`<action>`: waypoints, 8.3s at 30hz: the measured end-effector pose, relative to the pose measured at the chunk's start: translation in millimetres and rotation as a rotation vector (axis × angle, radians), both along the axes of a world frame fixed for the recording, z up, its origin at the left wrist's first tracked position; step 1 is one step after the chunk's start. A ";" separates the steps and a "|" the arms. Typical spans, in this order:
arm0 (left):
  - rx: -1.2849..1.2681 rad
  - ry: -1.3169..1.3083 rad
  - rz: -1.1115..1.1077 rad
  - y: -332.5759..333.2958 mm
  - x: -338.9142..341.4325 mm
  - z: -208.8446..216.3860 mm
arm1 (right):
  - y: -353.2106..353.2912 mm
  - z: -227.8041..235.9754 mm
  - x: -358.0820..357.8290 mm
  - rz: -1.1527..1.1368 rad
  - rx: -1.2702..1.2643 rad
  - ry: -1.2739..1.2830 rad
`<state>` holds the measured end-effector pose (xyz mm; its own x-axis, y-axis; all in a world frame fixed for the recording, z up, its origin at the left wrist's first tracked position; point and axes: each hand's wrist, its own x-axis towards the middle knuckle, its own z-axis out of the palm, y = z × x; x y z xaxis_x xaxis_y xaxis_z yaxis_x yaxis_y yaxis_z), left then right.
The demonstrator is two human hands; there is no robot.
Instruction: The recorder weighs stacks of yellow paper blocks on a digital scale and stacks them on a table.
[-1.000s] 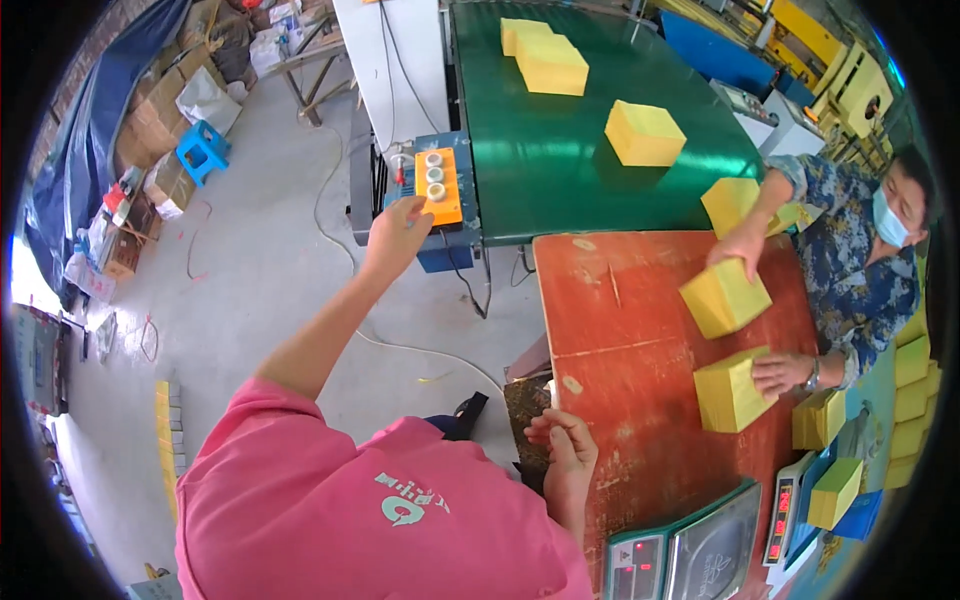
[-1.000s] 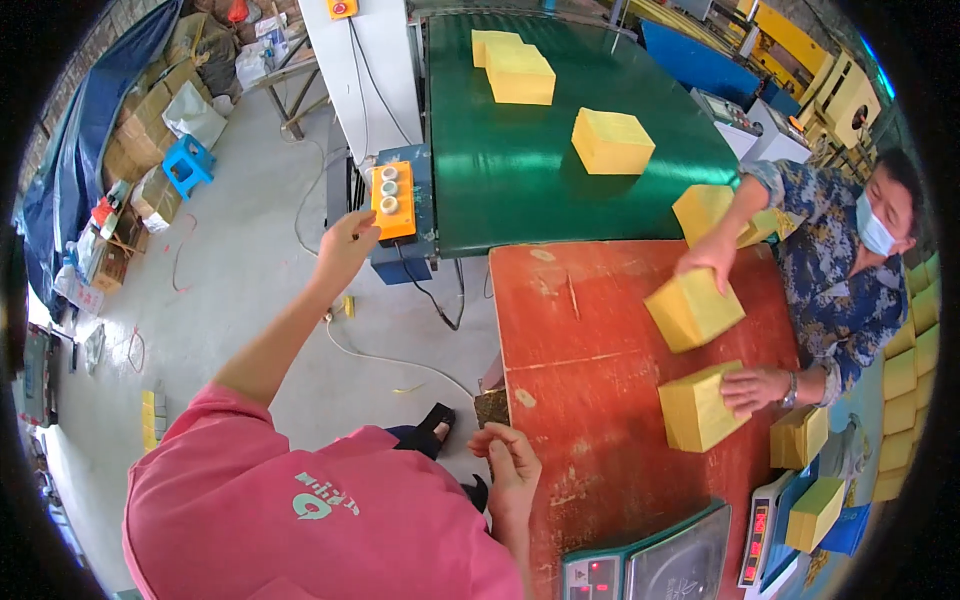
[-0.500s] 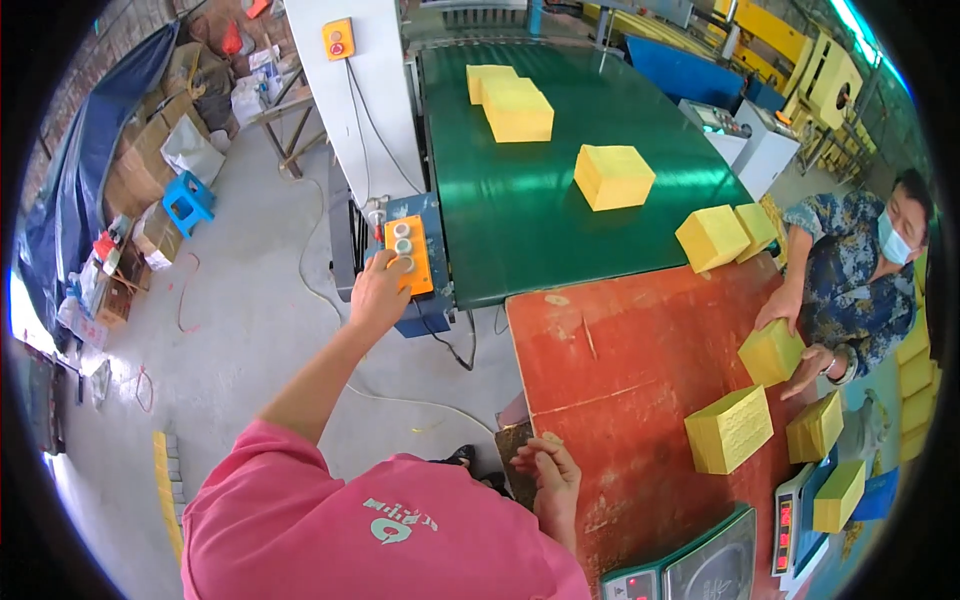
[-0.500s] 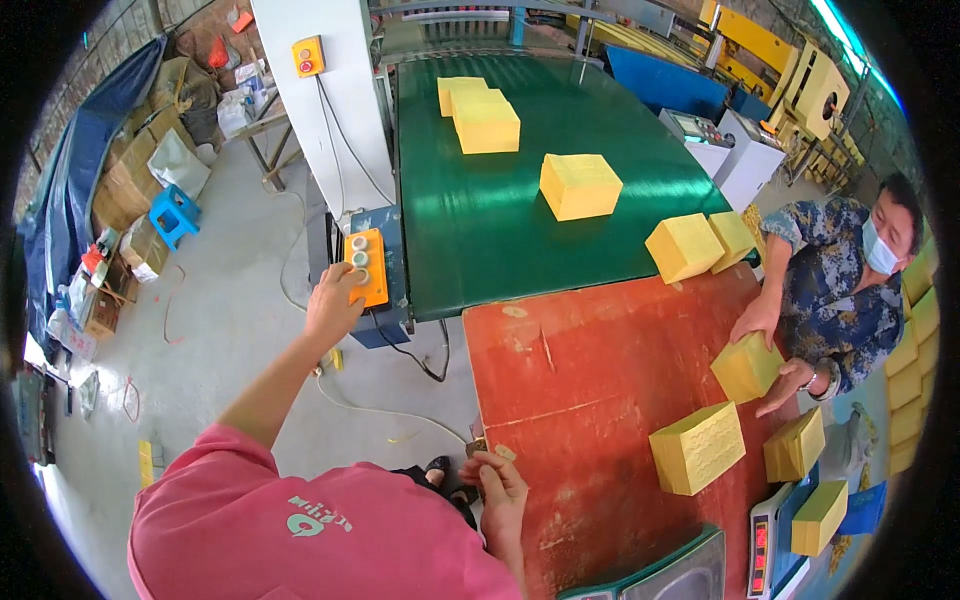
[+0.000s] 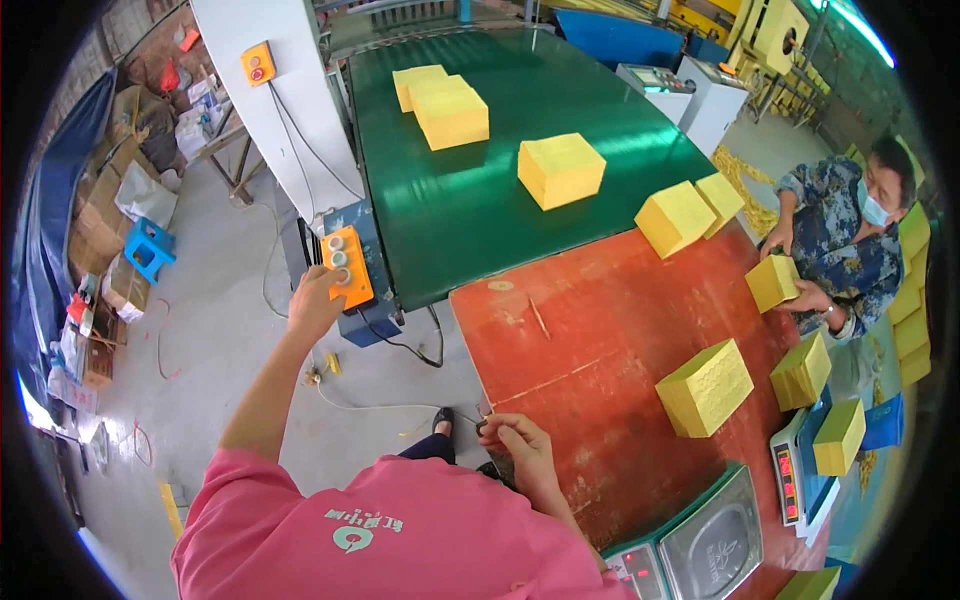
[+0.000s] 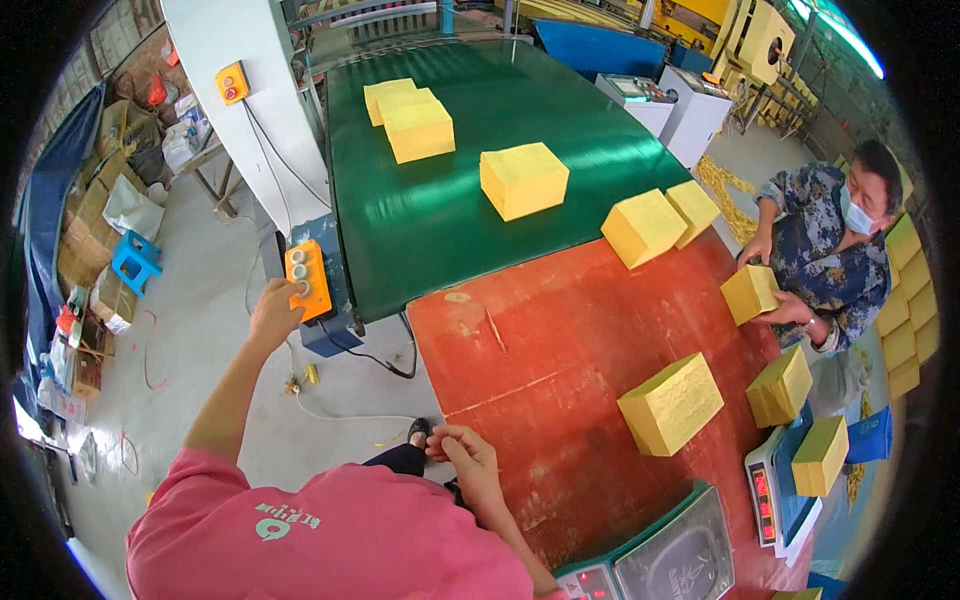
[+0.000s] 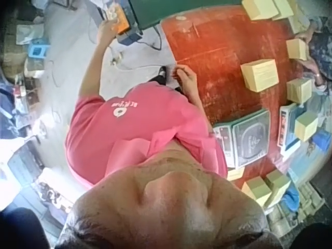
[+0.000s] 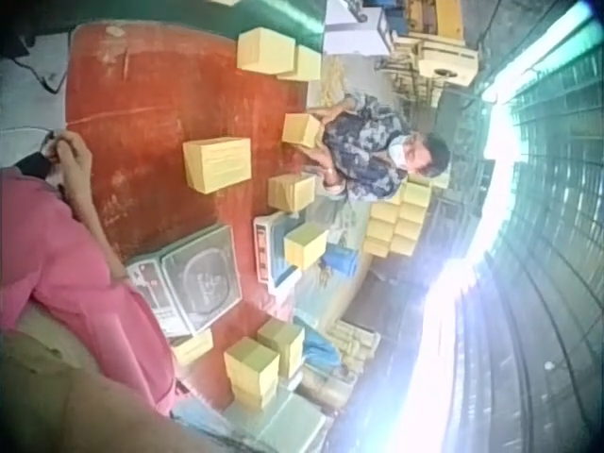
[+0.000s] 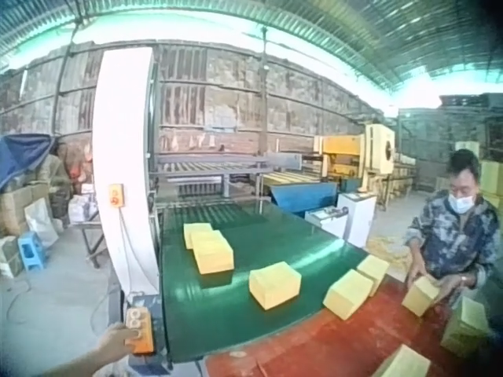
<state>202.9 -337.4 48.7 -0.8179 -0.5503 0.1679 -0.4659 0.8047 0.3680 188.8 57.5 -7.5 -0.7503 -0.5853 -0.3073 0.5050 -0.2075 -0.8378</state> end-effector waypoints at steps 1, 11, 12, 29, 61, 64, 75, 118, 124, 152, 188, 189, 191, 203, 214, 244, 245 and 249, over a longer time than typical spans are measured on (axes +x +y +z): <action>0.001 0.001 0.004 -1.3 -0.8 1.1 | -4.9 -1.3 -4.0 0.011 0.001 -0.009; 0.056 -0.159 -0.198 -29.6 -18.3 25.4 | -94.6 -12.7 -65.5 0.063 0.054 0.011; 0.067 -0.212 -0.208 -31.9 -20.8 28.3 | -106.0 -9.8 -75.5 0.073 0.082 0.050; 0.037 -0.111 -0.463 -69.3 -29.6 31.8 | -116.4 -37.5 -325.1 -0.784 0.723 0.508; 0.001 -0.092 -0.534 -84.8 -26.0 24.6 | -98.6 -48.2 -427.6 -0.760 0.874 0.580; 0.001 -0.068 -0.535 -88.6 -24.3 21.0 | -98.7 -52.4 -427.6 -0.771 0.814 0.564; 0.036 -0.102 -0.570 -104.7 -33.1 26.1 | -89.2 -43.0 -370.4 -0.862 0.520 0.404; 1.145 -0.579 -0.844 147.7 -131.5 -16.4 | 12.9 -9.5 2.4 -1.025 0.329 0.230; -0.051 0.248 -1.429 214.6 -136.8 44.0 | 31.9 -8.3 115.4 -0.728 0.411 0.030; 1.872 -0.788 -1.288 475.7 -13.6 -21.4 | 156.5 101.4 167.5 -1.665 0.764 0.951; 0.715 0.531 -0.137 33.5 -248.7 -23.3 | -160.9 72.1 -318.6 -0.320 0.591 1.078; 1.046 0.440 -0.016 23.9 -263.7 -29.0 | -178.8 63.3 -347.3 -0.333 0.686 1.077; 1.262 0.361 0.057 27.4 -284.9 -30.6 | -193.7 42.0 -389.8 -0.389 0.824 0.957; 1.377 -0.274 -0.616 31.0 -298.7 -37.7 | -104.4 19.8 -221.8 -0.354 0.836 0.612; 0.999 -0.992 -1.631 277.0 -218.6 -41.2 | 38.9 38.1 10.2 -0.751 1.228 0.537; 1.704 -0.253 -0.498 256.2 60.6 -65.6 | 74.1 20.1 117.7 -0.619 0.991 0.601; 1.750 -0.342 -0.391 256.0 63.4 -71.8 | 74.4 21.0 121.3 -0.600 0.979 0.599; 1.810 -0.319 -0.492 261.2 61.9 -80.0 | 87.7 23.4 127.9 -0.583 0.860 0.618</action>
<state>264.8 -76.2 -31.2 -0.8146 0.3904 -0.4290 -0.5588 -0.3300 0.7608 316.7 145.2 15.9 -0.9912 0.1097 0.0740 -0.0134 0.4727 -0.8811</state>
